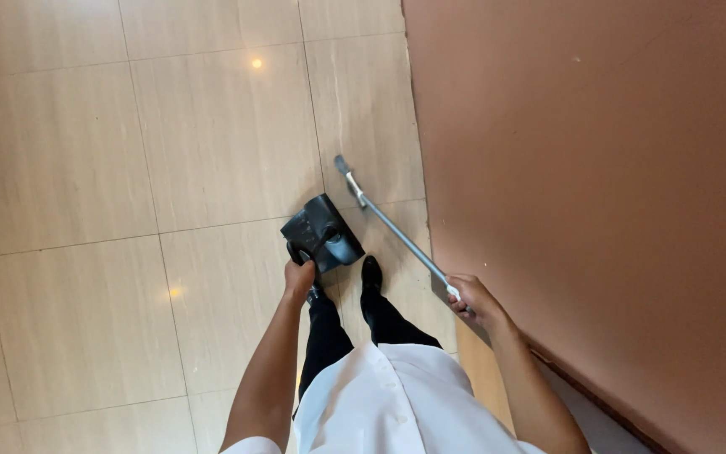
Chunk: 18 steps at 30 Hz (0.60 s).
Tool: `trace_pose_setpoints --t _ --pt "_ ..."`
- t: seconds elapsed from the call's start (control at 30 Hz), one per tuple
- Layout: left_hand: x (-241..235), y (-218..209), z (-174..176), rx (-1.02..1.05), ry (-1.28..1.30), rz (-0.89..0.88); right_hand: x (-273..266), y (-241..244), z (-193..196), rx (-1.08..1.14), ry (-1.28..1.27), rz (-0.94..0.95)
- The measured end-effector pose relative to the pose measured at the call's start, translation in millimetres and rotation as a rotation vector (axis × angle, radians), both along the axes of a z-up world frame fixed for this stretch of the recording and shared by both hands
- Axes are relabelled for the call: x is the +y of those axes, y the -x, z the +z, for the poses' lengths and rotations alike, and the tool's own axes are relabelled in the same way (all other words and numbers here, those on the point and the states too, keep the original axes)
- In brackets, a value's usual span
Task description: The person sweeps a tiled floor using a broom and dustpan. They gather debris into the dustpan while moving along a wall and past a doorway. The person briefly points at the floor with their right hand before resuming sweeping.
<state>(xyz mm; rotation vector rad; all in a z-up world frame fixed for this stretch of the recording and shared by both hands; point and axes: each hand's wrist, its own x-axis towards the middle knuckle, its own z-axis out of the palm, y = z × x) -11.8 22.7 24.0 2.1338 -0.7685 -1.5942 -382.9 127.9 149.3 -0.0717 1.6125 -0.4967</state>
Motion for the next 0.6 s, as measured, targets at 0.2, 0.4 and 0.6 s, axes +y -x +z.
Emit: trace_pose_setpoints --t 0.2,0.4,0.6 --pt "-0.1 3.2 2.4 -0.012 0.024 -0.009 -63.1 -19.5 -36.6 0.376 0.084 0.455" --pt "1.4 5.3 10.7 0.015 0.029 0.006 -64.8 -24.1 -155.1 0.169 0.047 0.498" --pt "6.2 -3.3 -15.8 0.055 0.035 -0.002 -47.1 -12.0 -50.7 -0.116 -0.082 0.14"
